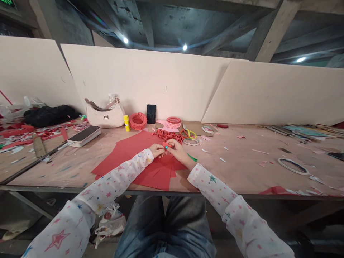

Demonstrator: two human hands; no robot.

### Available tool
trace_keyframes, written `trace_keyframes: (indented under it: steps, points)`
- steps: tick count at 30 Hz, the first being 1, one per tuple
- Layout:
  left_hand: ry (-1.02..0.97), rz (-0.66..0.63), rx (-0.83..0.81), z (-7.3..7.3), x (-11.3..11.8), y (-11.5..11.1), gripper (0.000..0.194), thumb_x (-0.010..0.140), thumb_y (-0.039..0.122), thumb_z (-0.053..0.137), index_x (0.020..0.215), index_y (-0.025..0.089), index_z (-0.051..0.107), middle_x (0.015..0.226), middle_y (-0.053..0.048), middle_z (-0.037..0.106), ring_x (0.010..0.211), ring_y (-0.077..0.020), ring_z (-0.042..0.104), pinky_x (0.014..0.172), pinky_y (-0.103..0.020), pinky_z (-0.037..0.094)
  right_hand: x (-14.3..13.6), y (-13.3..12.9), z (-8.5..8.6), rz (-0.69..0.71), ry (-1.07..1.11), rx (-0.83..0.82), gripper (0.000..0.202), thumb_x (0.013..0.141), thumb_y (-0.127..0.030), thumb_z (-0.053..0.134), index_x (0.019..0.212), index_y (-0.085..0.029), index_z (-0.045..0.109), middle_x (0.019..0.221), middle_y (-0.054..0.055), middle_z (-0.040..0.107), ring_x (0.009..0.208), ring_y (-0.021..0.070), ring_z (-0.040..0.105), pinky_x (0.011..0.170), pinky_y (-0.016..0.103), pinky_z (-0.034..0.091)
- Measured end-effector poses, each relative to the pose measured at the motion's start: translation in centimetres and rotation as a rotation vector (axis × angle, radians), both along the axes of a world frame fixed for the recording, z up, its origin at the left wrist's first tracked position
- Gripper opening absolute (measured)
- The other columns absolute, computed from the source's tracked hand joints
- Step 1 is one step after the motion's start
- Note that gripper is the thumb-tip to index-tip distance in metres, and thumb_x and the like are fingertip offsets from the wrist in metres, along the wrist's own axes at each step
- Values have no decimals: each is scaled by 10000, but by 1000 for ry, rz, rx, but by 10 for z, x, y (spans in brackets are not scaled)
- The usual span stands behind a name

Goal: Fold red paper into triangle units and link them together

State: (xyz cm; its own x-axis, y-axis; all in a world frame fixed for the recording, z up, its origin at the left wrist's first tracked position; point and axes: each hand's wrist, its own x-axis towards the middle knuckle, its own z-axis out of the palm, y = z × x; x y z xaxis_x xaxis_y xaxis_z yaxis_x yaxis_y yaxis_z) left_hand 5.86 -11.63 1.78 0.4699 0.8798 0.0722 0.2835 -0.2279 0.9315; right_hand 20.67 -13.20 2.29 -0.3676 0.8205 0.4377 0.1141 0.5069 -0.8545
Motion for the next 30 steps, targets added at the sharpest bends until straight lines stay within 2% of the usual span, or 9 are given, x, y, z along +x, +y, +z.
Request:
trace_keyframes:
  steps: [5,13,20,25,28,30]
  points:
    - [42,-9,36,-4,-1,3,227,814,248,447,672,85,515,522,51,456,413,-30,407,429,-165,373,-1,-8,8,10,-17,-21,165,677,-157,426,834,-200,452,804,-12,492,712,112,476,629,228,382]
    - [74,30,-4,-9,-1,8,205,819,269,436,795,86,525,676,4,524,539,-60,491,498,-198,428,-1,-7,11,12,-22,-28,181,643,-129,405,805,-201,443,716,-29,466,621,100,451,553,210,366]
    - [54,96,-102,-8,-3,12,230,818,279,435,945,101,507,881,-49,539,727,-116,534,627,-278,460,7,2,8,-68,-7,1,227,647,-129,377,851,-208,436,647,-40,446,560,99,421,513,208,341]
    - [36,115,-182,-8,-3,14,259,818,280,433,1009,112,483,966,-67,517,812,-144,527,688,-321,455,9,2,10,-62,-33,55,283,621,-92,361,849,-204,486,771,-9,503,719,121,475,635,236,374]
    - [36,106,-219,-7,-3,15,265,819,280,432,1021,115,477,982,-70,512,826,-148,524,698,-328,453,8,-1,11,-36,-68,94,360,601,-72,399,906,-212,528,920,12,521,848,138,473,717,254,366]
    - [40,92,-229,-7,-3,15,263,818,279,433,1018,114,479,976,-69,514,818,-146,526,691,-323,455,7,-2,11,-25,-93,106,336,613,-85,438,896,-213,564,960,18,527,865,145,473,727,259,360]
